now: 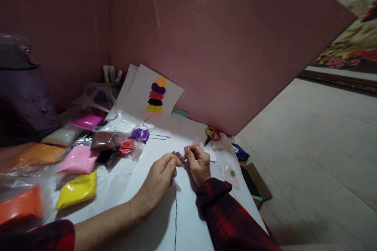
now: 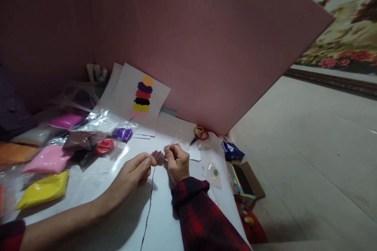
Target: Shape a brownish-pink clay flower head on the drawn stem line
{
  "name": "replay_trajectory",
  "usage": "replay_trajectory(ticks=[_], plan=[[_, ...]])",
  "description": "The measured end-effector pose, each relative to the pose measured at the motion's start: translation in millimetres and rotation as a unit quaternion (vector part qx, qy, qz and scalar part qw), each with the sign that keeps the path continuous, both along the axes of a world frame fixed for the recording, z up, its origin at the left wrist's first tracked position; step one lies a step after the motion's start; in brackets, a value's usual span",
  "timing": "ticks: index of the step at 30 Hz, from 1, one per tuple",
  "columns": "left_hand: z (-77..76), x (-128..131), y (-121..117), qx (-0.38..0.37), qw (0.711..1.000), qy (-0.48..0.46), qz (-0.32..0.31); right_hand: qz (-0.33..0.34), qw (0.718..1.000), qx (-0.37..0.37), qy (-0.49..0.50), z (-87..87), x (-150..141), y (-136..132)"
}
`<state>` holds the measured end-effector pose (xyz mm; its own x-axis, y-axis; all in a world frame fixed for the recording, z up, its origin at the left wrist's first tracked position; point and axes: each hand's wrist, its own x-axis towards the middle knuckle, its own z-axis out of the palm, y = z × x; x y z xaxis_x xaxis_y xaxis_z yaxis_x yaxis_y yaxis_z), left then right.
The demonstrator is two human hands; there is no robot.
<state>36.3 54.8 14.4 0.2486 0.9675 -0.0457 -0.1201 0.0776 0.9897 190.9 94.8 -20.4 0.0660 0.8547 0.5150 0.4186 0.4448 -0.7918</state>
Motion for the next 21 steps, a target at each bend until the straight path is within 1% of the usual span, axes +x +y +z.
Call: replay_trajectory(ticks=[2, 4, 5, 9, 12, 14, 15, 17, 19, 20, 21], plan=[[-0.8, -3.2, 3.1, 0.054, 0.998, 0.020, 0.031, -0.003, 0.999, 0.043, -0.030, 0.5, 0.4, -1.6], [-0.7, -6.1, 5.9, 0.086, 0.994, 0.048, 0.049, 0.024, 0.993, 0.084, -0.075, -0.4, 0.6, -3.6], [-0.7, -7.2, 7.2, 0.094, 0.993, 0.062, 0.044, 0.045, 0.990, 0.097, -0.095, -1.1, 0.4, -4.9], [-4.1, -8.8, 12.5, 0.099, 0.987, 0.124, 0.000, 0.137, 0.976, 0.093, -0.145, -2.1, -2.8, -11.4], [-7.5, -9.3, 16.0, 0.121, 0.983, 0.138, 0.020, 0.172, 0.964, 0.090, -0.180, 0.6, -5.7, -14.8], [-8.5, -10.4, 18.2, 0.126, 0.983, 0.124, 0.040, 0.165, 0.966, 0.084, -0.181, 2.2, -6.5, -14.8], [-8.8, -11.2, 19.7, 0.124, 0.984, 0.115, 0.051, 0.152, 0.971, 0.076, -0.167, 2.3, -6.3, -13.8], [-10.1, -12.9, 23.5, 0.120, 0.985, 0.101, 0.077, 0.100, 0.986, 0.053, -0.122, 0.6, -4.9, -9.8], [-12.4, -14.7, 28.9, 0.119, 0.982, 0.104, 0.108, 0.034, 0.997, 0.029, -0.069, -3.3, -2.5, -3.7], [-13.8, -15.5, 31.9, 0.118, 0.979, 0.107, 0.127, 0.011, 0.999, 0.018, -0.044, -5.6, -1.3, -0.4], [-15.3, -16.2, 34.8, 0.114, 0.977, 0.112, 0.139, 0.004, 1.000, 0.003, -0.018, -7.9, -0.1, 2.7]])
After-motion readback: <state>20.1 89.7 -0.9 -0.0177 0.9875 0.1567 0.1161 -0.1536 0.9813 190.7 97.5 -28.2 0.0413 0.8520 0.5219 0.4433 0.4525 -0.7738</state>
